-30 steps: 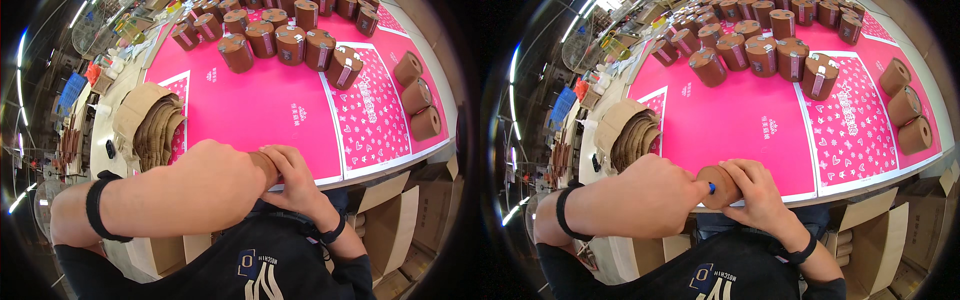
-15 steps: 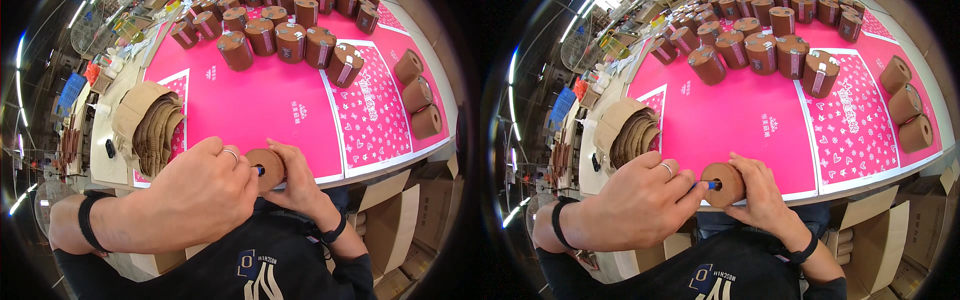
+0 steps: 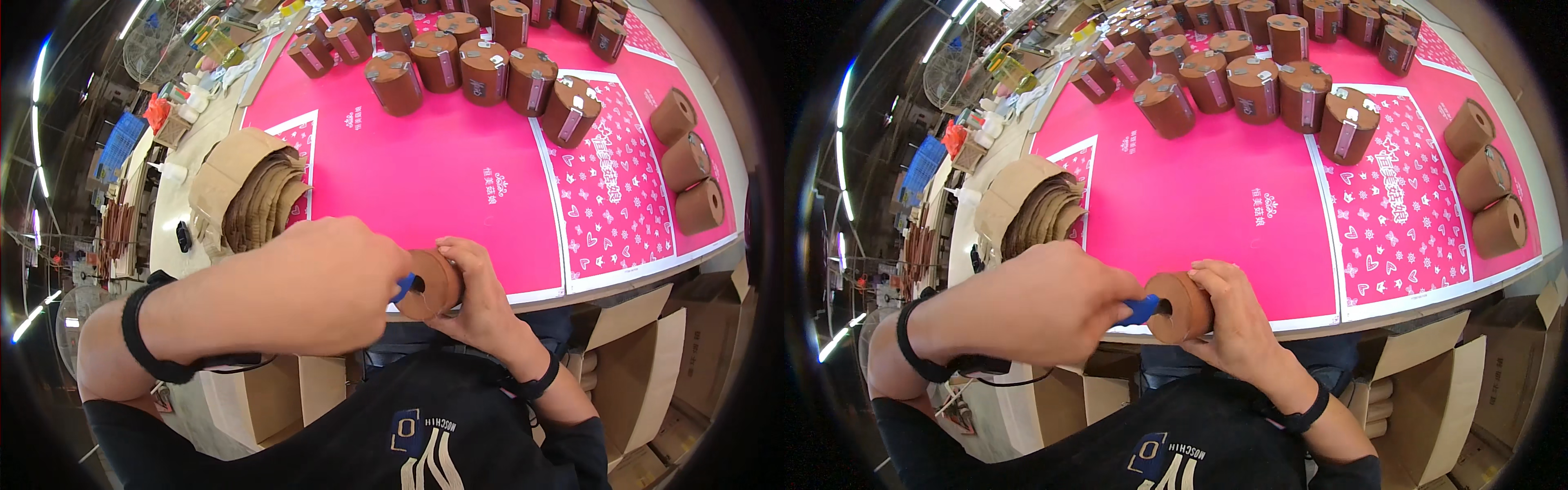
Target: The person removes cardboard from cylindrical objects using a utility knife, then uses the knife to carve a hole into the center of each cylinder before placing it on a pink surface.
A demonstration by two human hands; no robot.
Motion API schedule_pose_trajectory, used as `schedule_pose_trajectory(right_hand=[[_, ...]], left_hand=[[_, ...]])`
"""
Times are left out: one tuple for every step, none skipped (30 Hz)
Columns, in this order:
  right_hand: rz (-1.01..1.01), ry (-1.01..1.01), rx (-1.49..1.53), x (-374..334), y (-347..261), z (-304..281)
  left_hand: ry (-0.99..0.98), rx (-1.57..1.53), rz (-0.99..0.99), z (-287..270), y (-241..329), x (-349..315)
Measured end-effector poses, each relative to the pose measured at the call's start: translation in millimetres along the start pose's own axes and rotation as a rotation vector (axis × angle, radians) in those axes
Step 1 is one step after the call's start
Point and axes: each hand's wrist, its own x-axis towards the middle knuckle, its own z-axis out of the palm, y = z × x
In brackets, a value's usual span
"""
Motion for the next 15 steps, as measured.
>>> schedule_pose_trajectory(right_hand=[[0.0, 0.0, 0.0, 0, 0, 1], [-0.009, 0.004, -0.009, 1, 0, 1], [-0.017, 0.008, -0.019, 1, 0, 1], [-0.015, 0.009, -0.019, 2, 0, 1], [0.022, -0.003, -0.035, 3, -2, 1], [0.059, -0.015, -0.051, 3, -2, 1], [0.06, -0.017, -0.052, 1, -3, -1], [0.108, -0.018, -0.052, -1, -3, -3], [0.157, -0.02, -0.053, -3, -3, -5], [0.157, -0.024, -0.052, -4, -2, -5], [0.138, -0.022, -0.075, -4, -2, -5], [0.119, -0.02, -0.098, -5, -1, -5], [0.119, -0.021, -0.101, -4, -1, -4], [0.102, -0.014, -0.106, -4, 0, -4], [0.085, -0.007, -0.112, -4, 0, -3]], left_hand=[[0.135, -0.145, 0.028, -1, -3, -2], [0.098, -0.166, 0.009, -3, -7, -4], [0.097, -0.166, 0.009, -3, -6, -8], [0.094, -0.019, 0.022, -1, -3, -12], [0.092, 0.127, 0.034, 2, -1, -17], [0.09, 0.126, 0.036, 4, 2, -24], [0.219, 0.165, 0.088, 7, 5, -35], [0.349, 0.204, 0.14, 8, 7, -41], [0.35, 0.201, 0.141, 7, 5, -43], [0.361, 0.118, 0.103, 5, 3, -44], [0.371, 0.035, 0.065, 4, 1, -44], [0.372, 0.032, 0.063, 6, -2, -42], [0.365, -0.043, 0.054, 9, -7, -37], [0.358, -0.117, 0.046, 11, -10, -33], [0.36, -0.117, 0.05, 12, -11, -32]])
